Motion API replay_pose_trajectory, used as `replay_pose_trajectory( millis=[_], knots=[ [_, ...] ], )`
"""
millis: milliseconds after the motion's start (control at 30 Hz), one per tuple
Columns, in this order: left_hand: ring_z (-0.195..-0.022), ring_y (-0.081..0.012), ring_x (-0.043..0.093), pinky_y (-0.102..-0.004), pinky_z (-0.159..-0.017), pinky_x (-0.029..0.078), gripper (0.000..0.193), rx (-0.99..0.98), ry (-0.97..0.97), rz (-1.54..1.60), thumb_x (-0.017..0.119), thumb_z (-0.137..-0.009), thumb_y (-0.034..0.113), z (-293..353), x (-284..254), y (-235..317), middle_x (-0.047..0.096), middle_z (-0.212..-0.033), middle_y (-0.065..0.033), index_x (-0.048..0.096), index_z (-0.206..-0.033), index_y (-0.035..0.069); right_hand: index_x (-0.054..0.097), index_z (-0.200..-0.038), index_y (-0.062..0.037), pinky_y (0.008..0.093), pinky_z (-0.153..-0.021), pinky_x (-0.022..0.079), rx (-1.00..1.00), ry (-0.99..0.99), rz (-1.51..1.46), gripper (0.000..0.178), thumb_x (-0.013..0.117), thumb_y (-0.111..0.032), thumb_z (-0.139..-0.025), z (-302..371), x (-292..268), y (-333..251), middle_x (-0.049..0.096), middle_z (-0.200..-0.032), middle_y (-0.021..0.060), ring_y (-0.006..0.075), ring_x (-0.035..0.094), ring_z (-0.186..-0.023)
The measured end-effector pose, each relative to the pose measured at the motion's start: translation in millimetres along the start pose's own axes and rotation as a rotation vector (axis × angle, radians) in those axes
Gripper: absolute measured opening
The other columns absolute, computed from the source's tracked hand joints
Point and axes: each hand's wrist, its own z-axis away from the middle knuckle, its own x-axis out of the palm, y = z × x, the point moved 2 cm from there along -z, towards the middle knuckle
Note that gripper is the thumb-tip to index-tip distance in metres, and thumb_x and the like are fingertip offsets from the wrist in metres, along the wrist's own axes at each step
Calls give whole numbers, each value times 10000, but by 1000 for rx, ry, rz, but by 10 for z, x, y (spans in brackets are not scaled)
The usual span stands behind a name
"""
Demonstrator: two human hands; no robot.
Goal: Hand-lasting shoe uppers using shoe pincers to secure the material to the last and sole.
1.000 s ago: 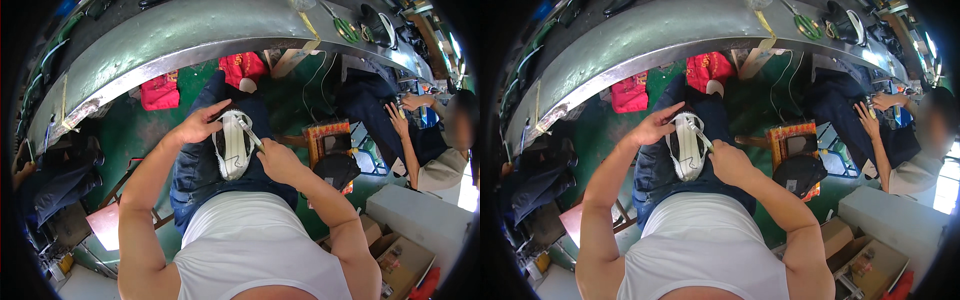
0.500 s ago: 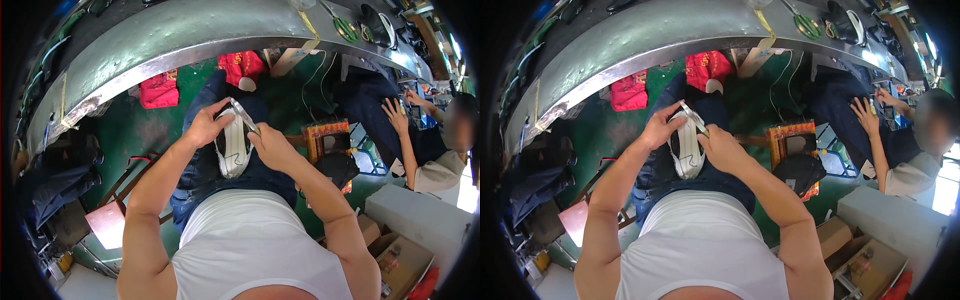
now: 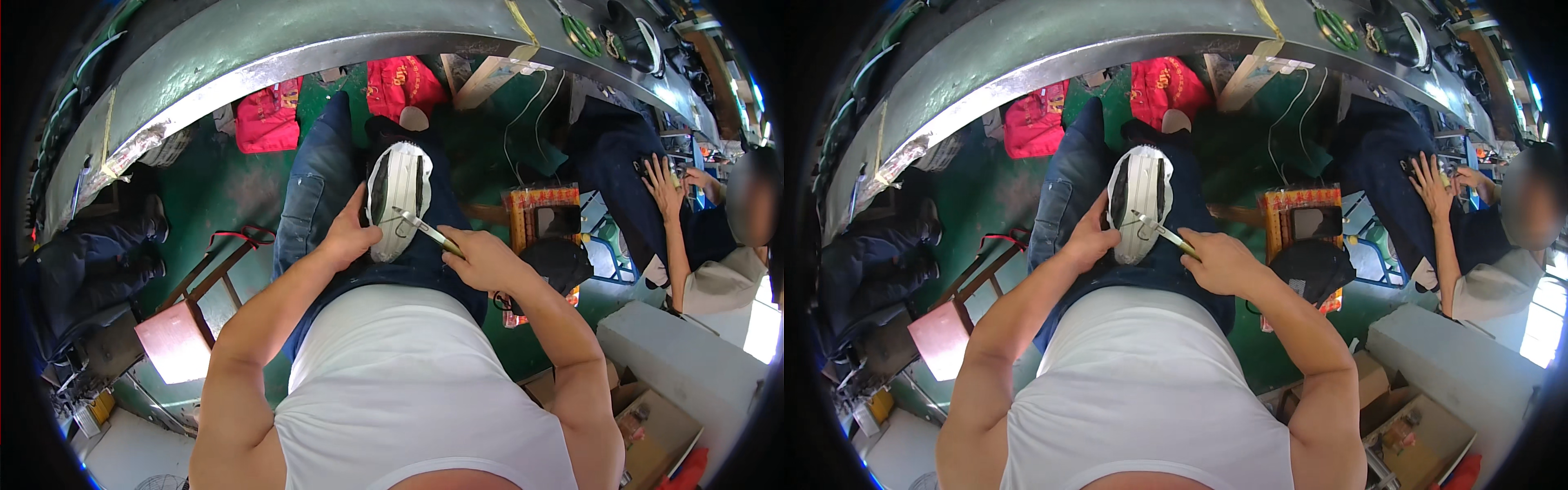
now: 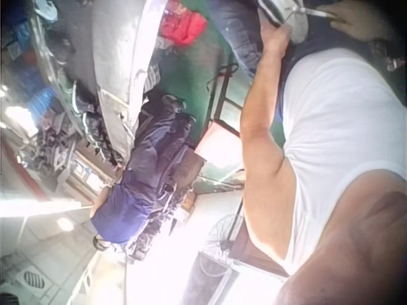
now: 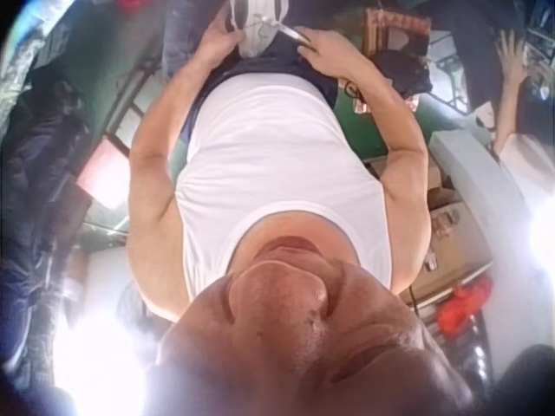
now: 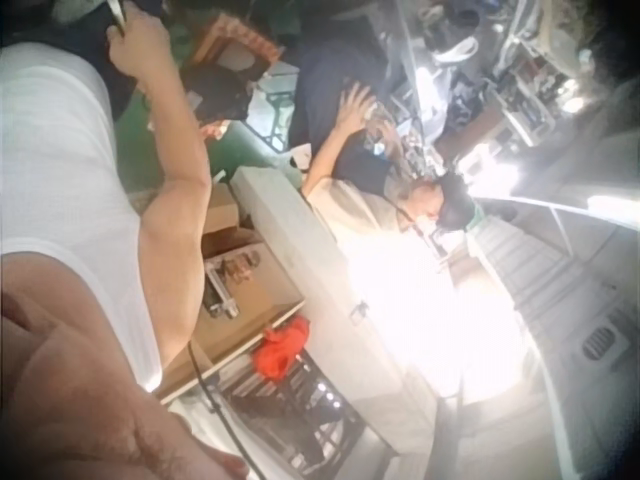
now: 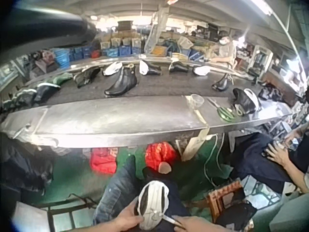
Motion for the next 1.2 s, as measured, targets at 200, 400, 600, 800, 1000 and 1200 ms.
replay_pose_trajectory(
  millis=[200, 400, 600, 800, 1000, 1200],
  knots=[
    [-1506, -325, 118, -316, -1199, 147, 1045, 108, -28, -43, 714, -759, 152, 72, 190, -123, 124, -1600, -267, 47, -1534, -66, 487, -1332, 49, 447, -927, 467, -234, 89, 200, 481, 578, -75, -876, -113, 101, 53, 612, -1071, 255, 413, 604, -1020],
    [-1521, -303, 28, -318, -1199, 130, 976, 107, -53, -269, 576, -792, 81, 204, 283, 65, 22, -1619, -263, -51, -1520, -86, 610, -1162, 43, 442, -799, 534, -40, 10, 734, 405, 613, -43, -766, -318, -213, -535, 669, -987, 213, 353, 667, -940],
    [-1506, -263, 109, -300, -1186, 156, 921, -74, -68, 713, 482, -773, 37, 166, 257, 137, 96, -1619, -234, -27, -1532, -77, 722, -865, -4, 428, -738, 552, -104, -284, 762, 178, 618, -63, -733, -572, -317, -485, 712, -901, 186, 329, 702, -884],
    [-1347, -304, 431, -338, -1112, 340, 1102, -120, 27, 192, 775, -767, 178, -81, 341, 150, 374, -1505, -219, 26, -1543, -47, 671, -1002, 30, 428, -775, 541, 20, -269, 426, 238, 601, -148, -860, -478, -399, -277, 685, -938, 239, 373, 677, -927],
    [-1319, -353, 472, -368, -1121, 345, 1126, -138, -53, -345, 883, -654, 200, -29, -343, 961, 440, -1443, -270, 200, -1512, -55, 608, -1089, -6, 391, -798, 495, -7, 61, -150, 262, 615, -189, -901, 255, -584, 91, 661, -909, 188, 330, 652, -865],
    [-1282, -352, 497, -480, -1118, 318, 1046, 393, -24, -1018, 908, -583, 244, -56, -375, 874, 523, -1371, -208, 371, -1455, 30, 608, -1114, 5, 332, -731, 484, -37, 96, -226, 262, 614, -159, -911, 338, -528, 265, 621, -822, 87, 158, 586, -762]
  ],
)
